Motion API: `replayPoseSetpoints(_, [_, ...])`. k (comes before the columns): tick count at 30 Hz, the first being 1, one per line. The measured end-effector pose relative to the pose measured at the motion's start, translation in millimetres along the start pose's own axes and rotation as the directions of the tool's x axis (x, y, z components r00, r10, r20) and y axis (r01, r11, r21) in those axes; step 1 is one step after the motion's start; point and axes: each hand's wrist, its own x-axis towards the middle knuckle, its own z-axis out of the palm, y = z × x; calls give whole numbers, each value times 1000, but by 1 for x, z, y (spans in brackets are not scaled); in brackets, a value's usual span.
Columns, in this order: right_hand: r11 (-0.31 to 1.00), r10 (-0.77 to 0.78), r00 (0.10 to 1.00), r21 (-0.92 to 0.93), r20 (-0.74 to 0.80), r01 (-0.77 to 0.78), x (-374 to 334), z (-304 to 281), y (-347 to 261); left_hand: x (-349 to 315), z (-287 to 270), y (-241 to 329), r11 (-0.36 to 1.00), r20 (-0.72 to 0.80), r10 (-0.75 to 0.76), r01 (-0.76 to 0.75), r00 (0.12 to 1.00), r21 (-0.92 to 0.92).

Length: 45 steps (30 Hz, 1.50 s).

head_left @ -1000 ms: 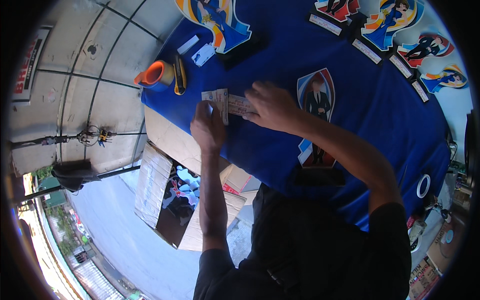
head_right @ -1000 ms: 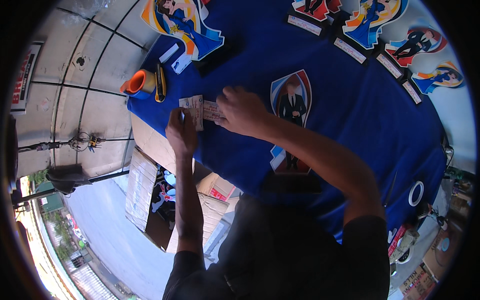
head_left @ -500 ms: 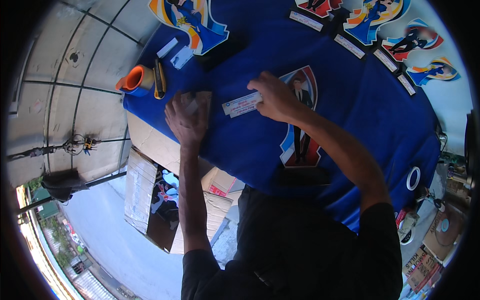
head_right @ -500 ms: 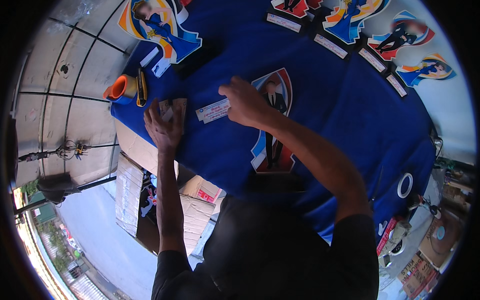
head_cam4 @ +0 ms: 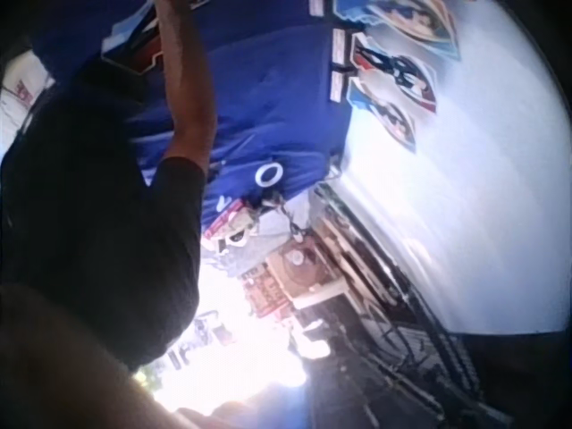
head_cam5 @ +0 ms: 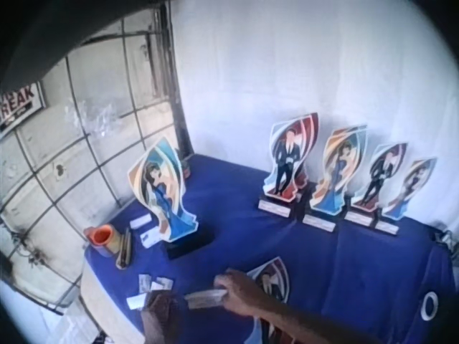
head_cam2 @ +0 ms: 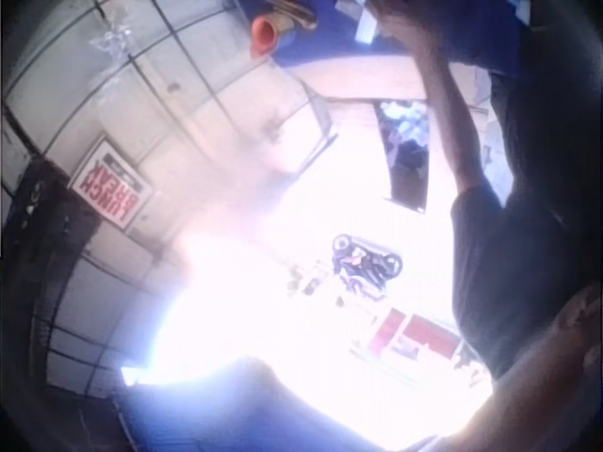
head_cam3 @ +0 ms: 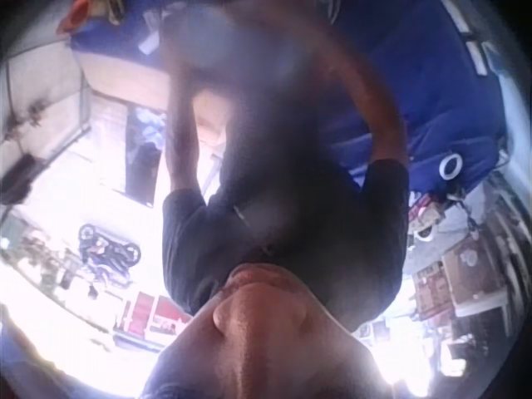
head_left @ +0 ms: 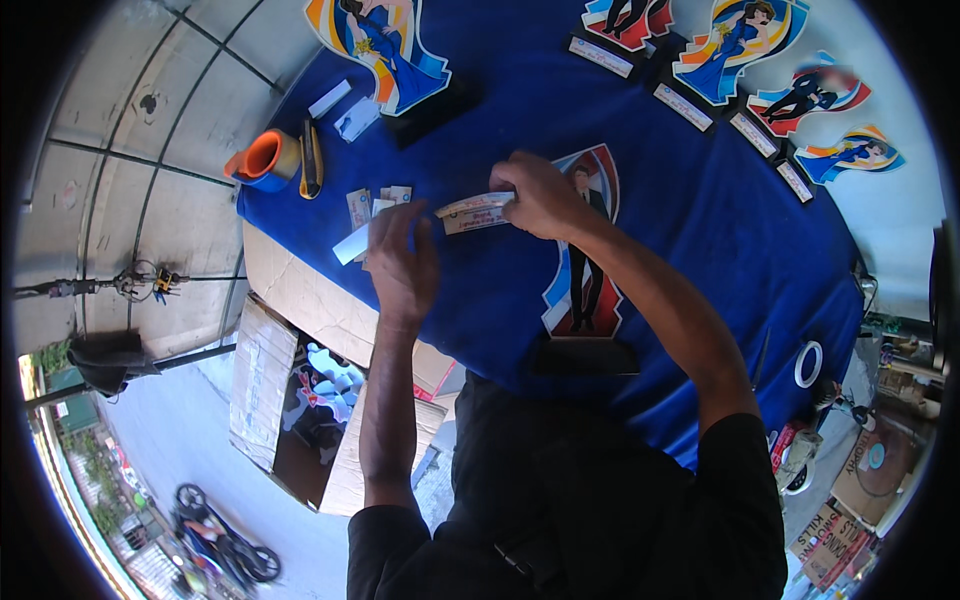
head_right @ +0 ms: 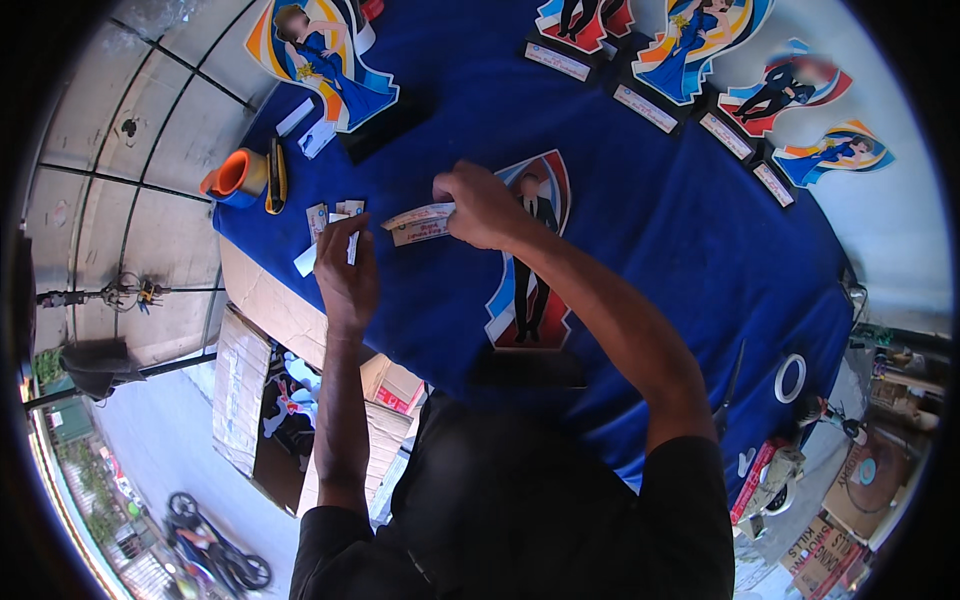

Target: The person assembles multiple awards by attaching printed labels to the bases of cutout figures. They write on the labels with a marker, peel off backing, and press the labels onto the award bases. The finished awards are placed on a blue table.

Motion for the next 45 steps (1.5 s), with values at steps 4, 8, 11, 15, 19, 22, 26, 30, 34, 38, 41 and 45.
replayPoseSetpoints(4, [945,146,980,274,134,-178,0,-17,0,3,-3,20,990,39,14,-8,999,-141])
replayPoseSetpoints(8, [792,311,882,416,354,-446,-8,-44,-5,9,-6,25,980,71,6,9,997,-200])
replayPoseSetpoints(11, [620,364,848,580,385,-529,-19,-55,-11,8,-4,27,919,249,-79,167,965,-358])
replayPoseSetpoints(15, [409,404,846,759,347,-507,-39,-63,-19,10,-5,36,837,475,-194,397,858,-376])
replayPoseSetpoints(19, [513,333,901,748,278,-421,-55,-77,-30,39,-15,51,850,536,82,222,840,-477])
replayPoseSetpoints(22, [510,359,912,776,201,-372,-68,-84,-45,58,-27,63,850,662,144,250,735,-463])
replayPoseSetpoints(26, [506,366,929,828,46,-240,-80,-86,-63,71,-32,79,809,686,178,292,705,-511])
replayPoseSetpoints(30, [608,290,953,786,-90,-110,-91,-81,-72,81,-24,88,768,721,269,310,638,-561])
replayPoseSetpoints(34, [722,250,925,692,-287,19,-104,-75,-73,89,-16,96,785,766,292,313,573,-534])
replayPoseSetpoints(38, [808,213,910,588,-356,41,-116,-73,-73,92,-11,106,774,789,351,318,504,-548])
replayPoseSetpoints(41, [855,209,876,516,-434,52,-120,-74,-75,92,-8,113,780,796,347,319,496,-538])
replayPoseSetpoints(45, [968,137,799,252,-586,18,-122,-77,-79,86,-2,121,766,756,339,302,561,-567])
